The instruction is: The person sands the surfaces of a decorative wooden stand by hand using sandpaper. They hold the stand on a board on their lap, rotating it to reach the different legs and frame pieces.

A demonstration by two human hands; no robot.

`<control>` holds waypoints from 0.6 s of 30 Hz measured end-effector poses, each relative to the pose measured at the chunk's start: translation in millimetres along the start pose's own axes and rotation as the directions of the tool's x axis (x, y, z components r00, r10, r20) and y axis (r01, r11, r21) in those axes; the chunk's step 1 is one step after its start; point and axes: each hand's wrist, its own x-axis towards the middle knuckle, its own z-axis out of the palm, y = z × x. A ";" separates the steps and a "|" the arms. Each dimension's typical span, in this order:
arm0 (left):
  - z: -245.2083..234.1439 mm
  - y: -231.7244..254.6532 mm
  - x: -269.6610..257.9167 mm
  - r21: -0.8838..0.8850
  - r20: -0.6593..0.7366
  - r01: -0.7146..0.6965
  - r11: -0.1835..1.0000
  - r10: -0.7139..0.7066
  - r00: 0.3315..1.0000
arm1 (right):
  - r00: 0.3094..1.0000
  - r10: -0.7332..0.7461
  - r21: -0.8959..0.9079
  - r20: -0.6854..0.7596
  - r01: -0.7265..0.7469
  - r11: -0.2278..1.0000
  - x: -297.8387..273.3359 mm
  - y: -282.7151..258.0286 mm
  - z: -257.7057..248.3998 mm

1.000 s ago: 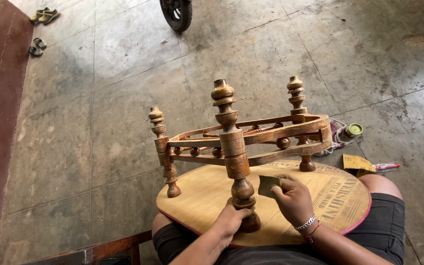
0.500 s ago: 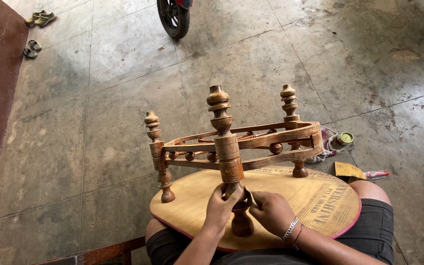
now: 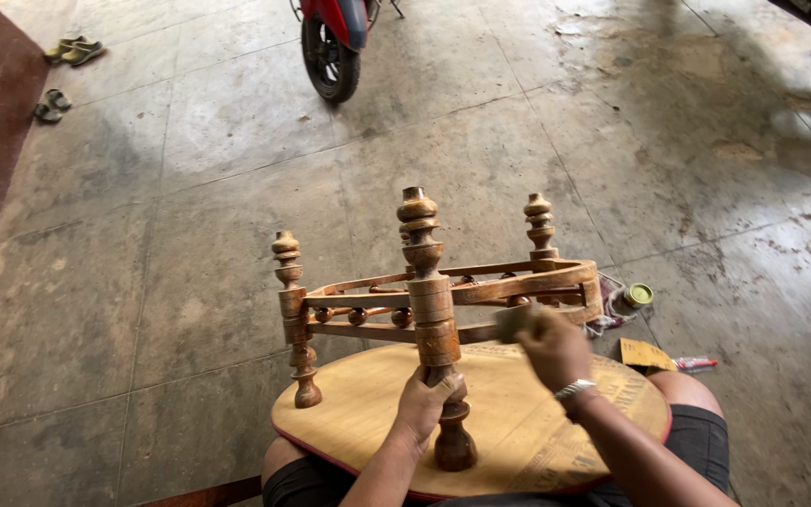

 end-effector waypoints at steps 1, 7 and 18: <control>-0.5 1.4 -1.4 -0.036 0.008 -0.016 0.999 0.016 1.000 | 0.983 -0.071 0.012 -0.171 0.074 0.997 5.3 18.1 -7.4; 1.0 -6.4 -21.9 0.022 -0.038 -0.029 0.999 0.029 0.999 | 0.954 0.211 -0.015 -0.214 -0.219 0.976 74.8 132.9 -61.0; 17.0 10.1 -44.4 0.397 -0.251 0.160 0.904 -0.062 0.966 | 1.000 -0.019 0.594 0.022 0.002 0.805 -24.6 266.3 -53.6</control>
